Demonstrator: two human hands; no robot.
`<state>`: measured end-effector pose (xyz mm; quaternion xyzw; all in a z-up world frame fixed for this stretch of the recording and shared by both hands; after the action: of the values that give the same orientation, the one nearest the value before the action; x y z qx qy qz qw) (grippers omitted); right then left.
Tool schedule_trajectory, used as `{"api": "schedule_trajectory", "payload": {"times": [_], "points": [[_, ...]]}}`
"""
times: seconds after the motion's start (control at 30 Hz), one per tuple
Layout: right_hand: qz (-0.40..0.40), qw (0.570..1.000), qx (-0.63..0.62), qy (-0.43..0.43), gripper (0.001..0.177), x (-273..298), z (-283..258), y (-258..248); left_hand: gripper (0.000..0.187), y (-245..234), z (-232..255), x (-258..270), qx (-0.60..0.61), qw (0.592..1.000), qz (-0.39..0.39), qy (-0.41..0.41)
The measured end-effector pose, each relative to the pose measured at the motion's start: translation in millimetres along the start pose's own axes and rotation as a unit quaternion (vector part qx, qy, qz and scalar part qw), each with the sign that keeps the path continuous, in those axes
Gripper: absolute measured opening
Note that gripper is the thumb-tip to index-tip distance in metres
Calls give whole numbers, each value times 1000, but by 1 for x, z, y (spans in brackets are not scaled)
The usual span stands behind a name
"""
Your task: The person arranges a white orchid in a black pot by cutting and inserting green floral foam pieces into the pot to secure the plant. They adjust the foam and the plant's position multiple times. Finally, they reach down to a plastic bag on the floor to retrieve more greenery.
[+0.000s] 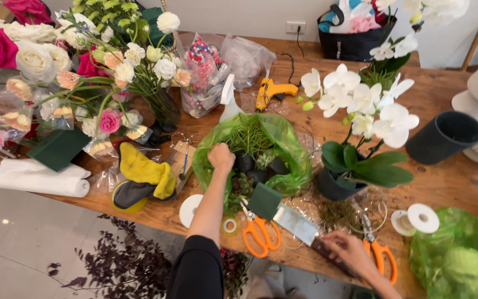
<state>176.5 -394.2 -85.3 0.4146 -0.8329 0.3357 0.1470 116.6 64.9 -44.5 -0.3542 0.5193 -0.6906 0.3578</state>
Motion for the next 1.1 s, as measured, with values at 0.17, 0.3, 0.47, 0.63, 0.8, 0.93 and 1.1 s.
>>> {"api": "schedule_trajectory", "payload": {"times": [0.17, 0.3, 0.47, 0.63, 0.8, 0.93, 1.1], "points": [[3, 1000, -21, 13, 16, 2, -10, -17, 16, -20, -17, -1, 146, 986, -54, -62], [-17, 998, -52, 27, 20, 11, -20, -24, 6, -46, -31, 14, 217, 973, -48, -59], [-8, 996, -81, -27, 18, -3, -5, -19, 16, -84, -18, 40, 362, 930, -51, -34], [66, 988, -130, -60, 20, 5, -4, -9, 31, -56, 18, 48, 553, 832, -36, 21], [187, 952, -174, -169, 20, 14, 12, -1, 9, -35, 42, 40, 582, 790, 106, 162], [307, 909, -150, -240, 13, 11, 44, 16, 10, -4, 47, 37, 602, 769, 98, 192], [393, 826, 22, -404, 18, 34, 41, 28, 14, -9, 65, 87, 678, 705, -6, 207]]}}
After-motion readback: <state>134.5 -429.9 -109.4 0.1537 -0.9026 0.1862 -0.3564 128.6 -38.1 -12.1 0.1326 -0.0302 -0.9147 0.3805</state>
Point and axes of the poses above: each hand's wrist, its own x-axis away from the middle knuckle, its own y-axis out of the palm, z = x × y, the point moved 5 cm from there along -x, towards the middle knuckle
